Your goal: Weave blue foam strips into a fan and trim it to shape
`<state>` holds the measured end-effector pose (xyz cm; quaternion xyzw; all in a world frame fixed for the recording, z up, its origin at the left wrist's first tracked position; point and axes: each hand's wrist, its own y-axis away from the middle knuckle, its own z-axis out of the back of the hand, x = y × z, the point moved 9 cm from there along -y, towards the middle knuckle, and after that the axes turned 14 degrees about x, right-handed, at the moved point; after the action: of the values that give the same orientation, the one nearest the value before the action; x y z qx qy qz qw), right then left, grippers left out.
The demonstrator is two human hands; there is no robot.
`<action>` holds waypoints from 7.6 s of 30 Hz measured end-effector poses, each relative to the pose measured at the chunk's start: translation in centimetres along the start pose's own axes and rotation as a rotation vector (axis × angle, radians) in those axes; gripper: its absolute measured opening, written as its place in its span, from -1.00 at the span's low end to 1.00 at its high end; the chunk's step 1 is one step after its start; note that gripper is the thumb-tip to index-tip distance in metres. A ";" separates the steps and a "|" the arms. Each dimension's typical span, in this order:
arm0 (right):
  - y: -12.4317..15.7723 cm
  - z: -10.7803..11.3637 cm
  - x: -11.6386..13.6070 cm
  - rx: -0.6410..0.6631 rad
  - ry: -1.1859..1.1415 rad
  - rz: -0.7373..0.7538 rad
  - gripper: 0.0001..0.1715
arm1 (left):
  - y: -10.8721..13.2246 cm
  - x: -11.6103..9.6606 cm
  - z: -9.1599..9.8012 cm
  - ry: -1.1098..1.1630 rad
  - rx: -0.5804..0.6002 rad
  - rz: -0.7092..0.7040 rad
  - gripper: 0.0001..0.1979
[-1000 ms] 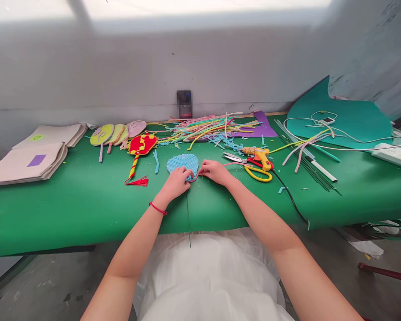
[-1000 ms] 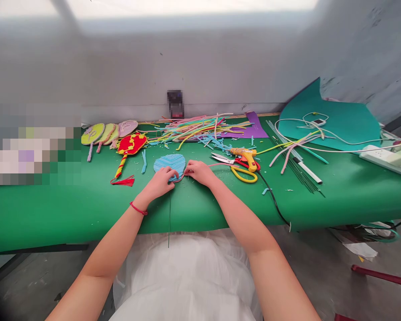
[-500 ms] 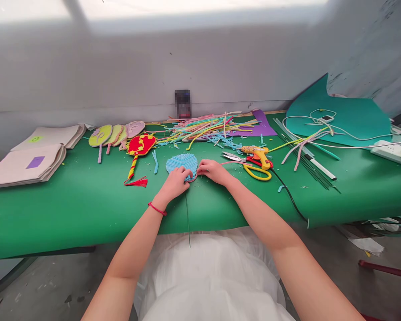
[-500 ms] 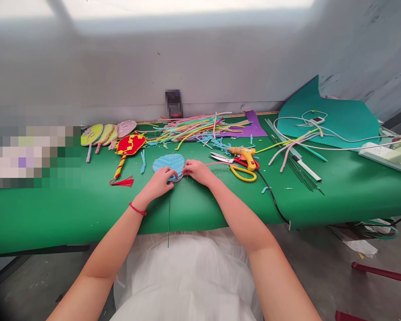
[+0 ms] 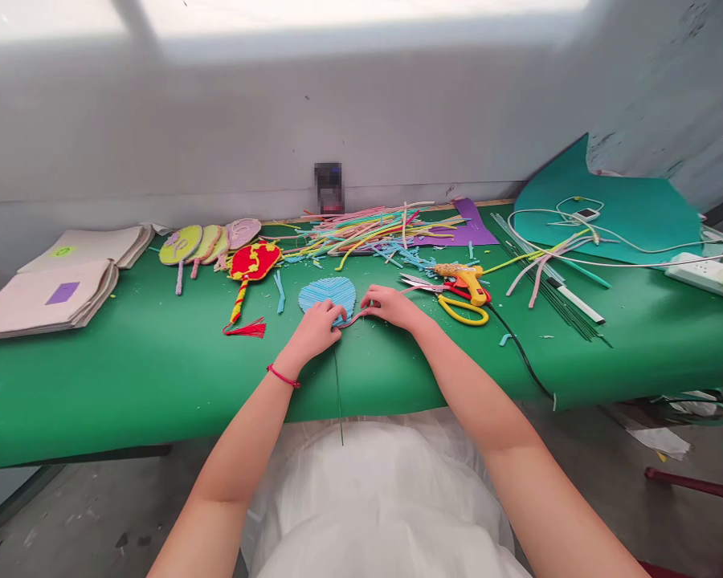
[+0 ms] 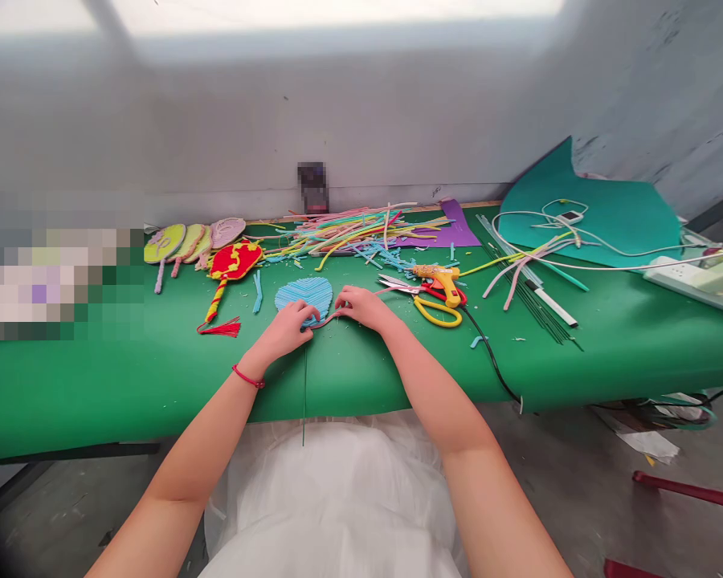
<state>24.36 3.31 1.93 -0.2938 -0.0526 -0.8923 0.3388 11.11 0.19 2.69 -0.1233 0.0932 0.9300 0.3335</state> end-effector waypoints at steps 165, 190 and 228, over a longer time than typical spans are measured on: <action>-0.8 -1.2 1.3 -0.045 0.121 0.033 -0.88 | 0.0 0.4 -0.3 0.009 -0.002 0.003 -0.69; -0.8 -1.2 1.3 -0.042 0.138 0.069 -0.94 | -1.3 1.2 0.1 0.139 -0.103 0.113 -0.85; -0.7 -0.8 1.2 -0.015 0.087 0.077 -0.94 | -2.0 2.6 -0.4 0.243 -0.057 0.133 -0.86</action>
<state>22.81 2.98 2.01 -0.2590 -0.0198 -0.8908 0.3728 10.49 3.18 1.36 -0.2379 0.1142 0.9306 0.2535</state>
